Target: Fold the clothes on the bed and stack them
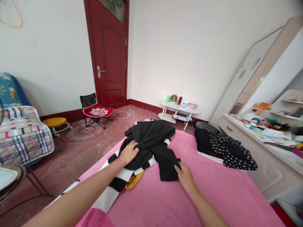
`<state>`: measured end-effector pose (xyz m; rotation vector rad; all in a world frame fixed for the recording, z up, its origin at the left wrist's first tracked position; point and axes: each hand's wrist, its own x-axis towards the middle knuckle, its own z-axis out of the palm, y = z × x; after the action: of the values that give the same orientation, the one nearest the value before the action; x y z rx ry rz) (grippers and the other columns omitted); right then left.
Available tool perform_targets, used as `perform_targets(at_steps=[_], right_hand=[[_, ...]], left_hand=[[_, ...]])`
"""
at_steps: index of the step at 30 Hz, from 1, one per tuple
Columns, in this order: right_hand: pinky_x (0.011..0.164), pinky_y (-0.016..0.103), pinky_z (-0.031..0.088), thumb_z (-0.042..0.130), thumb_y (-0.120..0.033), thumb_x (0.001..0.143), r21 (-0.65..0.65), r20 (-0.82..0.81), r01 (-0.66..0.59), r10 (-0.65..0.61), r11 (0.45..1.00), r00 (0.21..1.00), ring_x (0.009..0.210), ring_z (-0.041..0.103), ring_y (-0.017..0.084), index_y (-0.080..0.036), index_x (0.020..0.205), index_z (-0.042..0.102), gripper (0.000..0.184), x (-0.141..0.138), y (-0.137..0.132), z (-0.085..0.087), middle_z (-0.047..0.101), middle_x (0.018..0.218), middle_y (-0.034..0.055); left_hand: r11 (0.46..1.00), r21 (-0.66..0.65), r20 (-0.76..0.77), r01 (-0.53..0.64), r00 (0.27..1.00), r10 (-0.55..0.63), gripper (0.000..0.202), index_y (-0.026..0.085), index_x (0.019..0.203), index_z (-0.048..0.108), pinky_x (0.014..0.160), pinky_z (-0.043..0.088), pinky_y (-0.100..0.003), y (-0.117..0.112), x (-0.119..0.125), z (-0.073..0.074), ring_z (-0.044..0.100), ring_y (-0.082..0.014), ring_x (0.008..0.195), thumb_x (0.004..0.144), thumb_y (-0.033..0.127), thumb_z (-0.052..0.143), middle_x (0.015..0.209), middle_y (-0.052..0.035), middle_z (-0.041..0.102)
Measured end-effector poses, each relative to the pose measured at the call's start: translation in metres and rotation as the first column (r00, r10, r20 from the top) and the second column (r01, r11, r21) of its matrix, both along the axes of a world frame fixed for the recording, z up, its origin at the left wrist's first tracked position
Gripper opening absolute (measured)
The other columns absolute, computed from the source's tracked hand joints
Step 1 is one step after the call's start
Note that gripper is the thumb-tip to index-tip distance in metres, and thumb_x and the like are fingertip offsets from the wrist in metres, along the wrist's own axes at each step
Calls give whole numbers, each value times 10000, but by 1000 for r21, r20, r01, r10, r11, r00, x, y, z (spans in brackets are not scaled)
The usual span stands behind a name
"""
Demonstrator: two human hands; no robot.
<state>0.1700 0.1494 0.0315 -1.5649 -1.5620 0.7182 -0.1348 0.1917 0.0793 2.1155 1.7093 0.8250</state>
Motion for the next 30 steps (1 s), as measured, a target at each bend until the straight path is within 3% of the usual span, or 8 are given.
perform_targets(at_steps=[2,5,10,12,15,19,26,30], right_hand=[[864,458,497,529,-402,741,-118,-318,28,-65,993,946,990,627,318,-173,926,641,315,-15,-5,20,711,893,96],[764,438,543,561,-401,753,-318,-776,-117,-187,941,602,921,656,299,-156,1004,604,353,-72,-29,56,711,867,104],[720,377,534,642,-542,718,-154,-985,-536,-82,830,154,894,655,224,-188,1085,525,523,-197,-89,68,659,1043,83],[644,341,520,787,-515,550,-255,-952,-601,-86,757,295,789,664,207,-195,1019,527,624,-220,-110,49,645,1013,59],[566,254,459,851,-507,391,-370,-854,-687,62,625,517,664,637,153,-158,901,582,674,-202,-134,23,650,881,41],[578,219,419,744,-613,531,-364,-729,-642,222,675,647,622,606,106,-118,840,635,594,-109,-146,12,667,793,59],[583,228,412,671,-610,617,-419,-475,-246,20,874,880,653,599,122,-145,837,608,518,46,-131,1,673,820,72],[597,236,425,668,-531,618,-435,-368,-108,-67,894,928,669,603,128,-159,814,608,425,106,-114,-3,658,804,48]], left_hand=[[995,-30,64,-94,993,96,363,113,1036,649,894,449,-324,11,-9,30,594,-243,1042,808,204,381,1074,-114,663],[986,-13,86,-168,982,169,383,98,1031,646,814,482,-318,40,-16,93,631,-243,927,796,243,380,962,-107,690],[990,76,-68,-118,990,124,374,168,1037,664,815,480,-292,59,15,166,633,-238,929,743,286,465,988,-68,694],[996,80,-272,-23,961,45,401,220,1100,645,854,466,-314,44,30,149,618,-248,987,735,288,492,1055,-59,682],[985,-84,-513,148,841,-170,509,233,1231,568,920,433,-376,6,37,77,577,-270,1088,726,251,506,1211,-91,615],[954,-68,-644,292,717,-266,703,174,1387,394,1059,257,-494,-36,31,-9,258,-329,1358,699,228,531,1488,-129,281],[909,51,-565,413,763,-315,487,179,1223,570,1104,182,-481,-54,108,35,421,-294,1260,740,228,537,1332,-137,501],[839,-56,-361,541,773,-522,530,189,1325,477,1075,276,-438,-54,167,10,429,-284,1258,836,395,484,1370,-134,464]])
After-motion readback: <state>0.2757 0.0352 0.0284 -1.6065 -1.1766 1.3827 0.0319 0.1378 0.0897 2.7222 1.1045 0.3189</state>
